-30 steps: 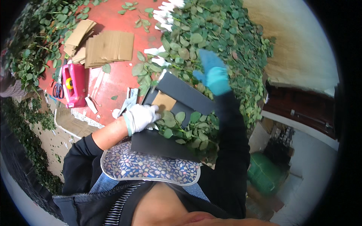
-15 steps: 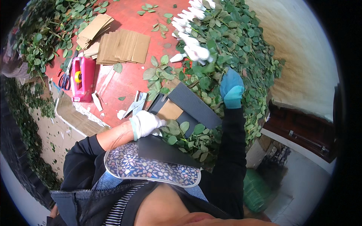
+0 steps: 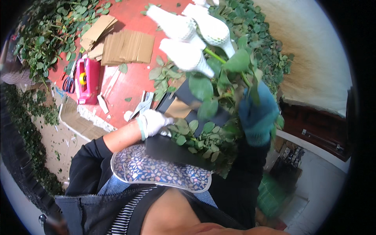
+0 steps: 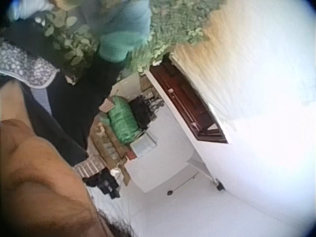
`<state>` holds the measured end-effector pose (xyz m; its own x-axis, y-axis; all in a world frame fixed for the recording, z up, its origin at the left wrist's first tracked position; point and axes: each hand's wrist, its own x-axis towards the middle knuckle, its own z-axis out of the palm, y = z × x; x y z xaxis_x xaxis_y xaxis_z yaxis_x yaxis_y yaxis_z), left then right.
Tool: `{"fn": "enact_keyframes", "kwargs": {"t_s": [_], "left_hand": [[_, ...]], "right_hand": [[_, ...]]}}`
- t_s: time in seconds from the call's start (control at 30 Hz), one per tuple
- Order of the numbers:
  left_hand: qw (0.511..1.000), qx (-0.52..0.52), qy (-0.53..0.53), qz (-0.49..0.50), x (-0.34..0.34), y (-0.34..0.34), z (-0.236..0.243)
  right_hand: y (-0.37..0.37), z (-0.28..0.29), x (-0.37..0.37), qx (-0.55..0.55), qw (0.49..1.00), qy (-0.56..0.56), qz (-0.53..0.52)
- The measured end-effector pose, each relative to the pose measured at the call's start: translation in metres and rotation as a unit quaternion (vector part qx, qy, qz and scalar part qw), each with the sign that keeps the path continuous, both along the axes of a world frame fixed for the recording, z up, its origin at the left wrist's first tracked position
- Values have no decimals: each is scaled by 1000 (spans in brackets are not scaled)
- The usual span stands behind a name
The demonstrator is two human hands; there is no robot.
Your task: The person arranges white flowers and green leaves into a black foam block. They repeatedly pick up flowers and leaves from the table, place them into the foam, and adjust their positions. The person uses a stapler to secure the arrangement at intervals.
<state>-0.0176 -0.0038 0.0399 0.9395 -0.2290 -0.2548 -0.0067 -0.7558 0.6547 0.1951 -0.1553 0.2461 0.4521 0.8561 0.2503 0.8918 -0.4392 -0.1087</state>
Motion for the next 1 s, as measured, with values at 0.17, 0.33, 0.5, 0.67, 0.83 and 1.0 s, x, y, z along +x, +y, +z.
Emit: {"fn": "enact_keyframes", "kwargs": {"t_s": [0.17, 0.33, 0.5, 0.67, 0.83, 1.0], "left_hand": [[952, -197, -135, 193, 1, -10, -4], [984, -144, -31, 103, 3, -6, -4], [997, -73, 29, 19, -1, -4, -21], [990, -31, -129, -51, 1, 0, -17], [968, 58, -218, -106, 11, -1, 11], [979, 58, -157, -115, 11, -1, -1]], "right_hand": [[-35, -10, -66, -213, 973, 75, -57], [-85, -135, -69, -389, 914, 93, -71], [-112, -179, -75, -340, 934, 68, -92], [-120, -189, -75, -344, 925, 96, -132], [-111, -185, -76, -363, 909, 153, -137], [-123, -168, -72, -308, 932, 117, -151]]}}
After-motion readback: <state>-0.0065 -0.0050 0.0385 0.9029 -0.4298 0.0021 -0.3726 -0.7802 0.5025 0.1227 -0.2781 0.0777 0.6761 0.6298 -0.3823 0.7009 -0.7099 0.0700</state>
